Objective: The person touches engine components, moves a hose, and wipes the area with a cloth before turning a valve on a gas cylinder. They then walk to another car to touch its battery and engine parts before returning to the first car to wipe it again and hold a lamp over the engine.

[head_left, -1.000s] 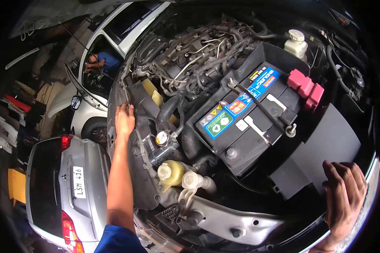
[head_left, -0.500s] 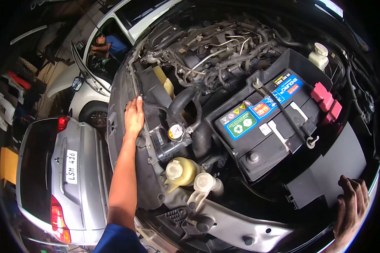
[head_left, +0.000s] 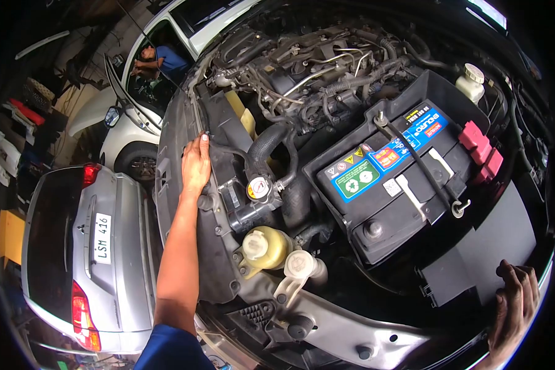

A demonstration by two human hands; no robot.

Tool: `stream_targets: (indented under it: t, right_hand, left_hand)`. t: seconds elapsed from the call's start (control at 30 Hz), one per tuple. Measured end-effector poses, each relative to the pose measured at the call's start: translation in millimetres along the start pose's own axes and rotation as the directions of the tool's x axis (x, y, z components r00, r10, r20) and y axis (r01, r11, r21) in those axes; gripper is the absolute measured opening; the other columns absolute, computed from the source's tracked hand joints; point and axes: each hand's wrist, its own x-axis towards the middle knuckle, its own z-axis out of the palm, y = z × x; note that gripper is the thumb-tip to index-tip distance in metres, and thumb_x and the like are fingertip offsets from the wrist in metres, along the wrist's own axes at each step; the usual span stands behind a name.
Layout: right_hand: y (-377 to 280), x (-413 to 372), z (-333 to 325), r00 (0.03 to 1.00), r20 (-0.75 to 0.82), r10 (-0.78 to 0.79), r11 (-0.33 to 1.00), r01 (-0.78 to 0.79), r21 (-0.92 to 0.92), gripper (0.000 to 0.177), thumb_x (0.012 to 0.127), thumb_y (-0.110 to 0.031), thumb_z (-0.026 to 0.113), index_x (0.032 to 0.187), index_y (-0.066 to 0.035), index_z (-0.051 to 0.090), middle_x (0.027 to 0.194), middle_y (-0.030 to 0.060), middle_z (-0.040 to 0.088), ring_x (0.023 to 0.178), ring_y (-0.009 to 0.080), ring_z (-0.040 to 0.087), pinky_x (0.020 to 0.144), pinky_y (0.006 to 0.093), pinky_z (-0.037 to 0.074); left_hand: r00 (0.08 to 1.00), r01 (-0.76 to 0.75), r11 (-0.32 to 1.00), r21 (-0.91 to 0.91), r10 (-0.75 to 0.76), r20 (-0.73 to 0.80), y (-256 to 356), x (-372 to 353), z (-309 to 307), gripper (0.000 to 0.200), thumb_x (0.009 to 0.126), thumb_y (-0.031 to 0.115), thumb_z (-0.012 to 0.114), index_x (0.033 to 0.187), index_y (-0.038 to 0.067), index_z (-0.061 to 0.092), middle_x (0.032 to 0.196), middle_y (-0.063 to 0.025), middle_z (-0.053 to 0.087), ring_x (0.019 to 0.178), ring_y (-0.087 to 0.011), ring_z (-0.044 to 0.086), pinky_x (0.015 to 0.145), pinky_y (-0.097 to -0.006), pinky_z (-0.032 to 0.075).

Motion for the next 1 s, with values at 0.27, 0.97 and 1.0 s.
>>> stream_targets:
  t: [0.27,0.97,1.0]
  right_hand:
    - [3.2,-4.6,6.3,1.0,-0.006,0.02,0.999,-0.021,-0.046,0.041,0.105,-0.039,0.046,0.129,-0.011,0.064,0.124,0.0108,0.068,0.13,0.0327,0.055,0.115,0.0516,0.037]
    - [9.7,-3.1,10.6,0.999,0.002,0.051,0.995,-0.05,-0.082,0.046,0.104,-0.044,0.043,0.13,-0.013,0.065,0.12,0.0115,0.067,0.127,0.0322,0.055,0.114,0.051,0.037]
    - [9.1,-1.6,9.2,0.999,0.001,0.049,0.996,-0.048,-0.076,0.046,0.103,-0.043,0.043,0.13,-0.012,0.065,0.12,0.0114,0.067,0.127,0.0322,0.055,0.114,0.0509,0.037]
  left_hand:
    - [1.0,-0.017,1.0,-0.026,0.017,-0.009,-1.7,-0.5,0.0,0.054,0.109,0.043,0.035,0.136,0.003,0.059,0.121,-0.0266,0.063,0.121,-0.0413,0.056,0.105,-0.0458,0.042]
    - [1.0,-0.029,0.998,-0.053,0.029,-0.011,-1.8,-0.4,-1.3,0.056,0.109,0.044,0.035,0.136,0.001,0.058,0.118,-0.0231,0.063,0.117,-0.0401,0.056,0.105,-0.045,0.041]
    - [0.999,-0.03,0.998,-0.052,0.03,-0.013,-1.8,-0.4,-1.2,0.056,0.109,0.044,0.035,0.136,0.001,0.058,0.117,-0.0231,0.064,0.117,-0.0401,0.056,0.105,-0.045,0.041]
